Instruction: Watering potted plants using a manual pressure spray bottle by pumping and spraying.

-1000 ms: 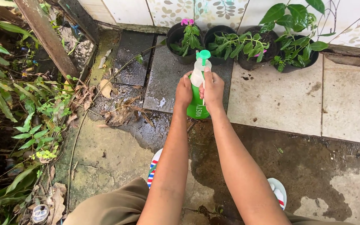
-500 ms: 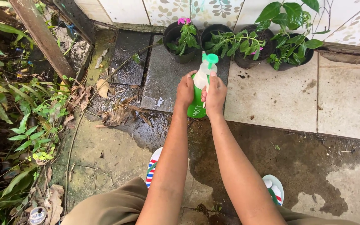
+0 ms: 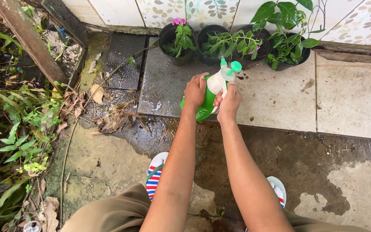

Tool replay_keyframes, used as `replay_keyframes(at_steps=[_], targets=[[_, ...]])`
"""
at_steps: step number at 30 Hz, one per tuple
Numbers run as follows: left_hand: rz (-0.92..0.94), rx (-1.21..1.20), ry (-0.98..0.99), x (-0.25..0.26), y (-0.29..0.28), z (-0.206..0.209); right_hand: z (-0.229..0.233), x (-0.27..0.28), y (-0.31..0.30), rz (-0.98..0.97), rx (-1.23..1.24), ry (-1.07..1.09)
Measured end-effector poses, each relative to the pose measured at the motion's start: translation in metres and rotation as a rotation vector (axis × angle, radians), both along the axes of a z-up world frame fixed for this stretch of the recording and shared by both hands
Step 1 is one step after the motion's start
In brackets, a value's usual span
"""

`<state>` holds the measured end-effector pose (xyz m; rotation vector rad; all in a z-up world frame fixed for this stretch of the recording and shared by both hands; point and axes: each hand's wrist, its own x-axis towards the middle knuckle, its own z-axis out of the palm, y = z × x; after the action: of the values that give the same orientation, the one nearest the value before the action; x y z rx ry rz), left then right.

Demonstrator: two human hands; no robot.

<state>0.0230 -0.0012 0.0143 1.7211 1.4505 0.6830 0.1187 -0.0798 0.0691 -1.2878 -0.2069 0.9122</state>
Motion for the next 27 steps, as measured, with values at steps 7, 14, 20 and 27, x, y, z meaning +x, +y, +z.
replay_keyframes(at_steps=[7, 14, 20, 27], targets=[[0.001, 0.012, 0.046, 0.019, -0.003, -0.001, 0.018, 0.01, -0.008, 0.023, 0.043, 0.048], [0.004, 0.006, 0.012, 0.053, -0.019, 0.005, 0.011, 0.04, -0.008, -0.139, -0.031, 0.097], [0.003, -0.023, -0.034, 0.074, -0.024, 0.005, 0.016, 0.06, -0.012, -0.142, -0.05, 0.01], [0.052, -0.046, -0.052, 0.069, -0.015, 0.004, 0.015, 0.065, 0.002, 0.008, -0.061, -0.111]])
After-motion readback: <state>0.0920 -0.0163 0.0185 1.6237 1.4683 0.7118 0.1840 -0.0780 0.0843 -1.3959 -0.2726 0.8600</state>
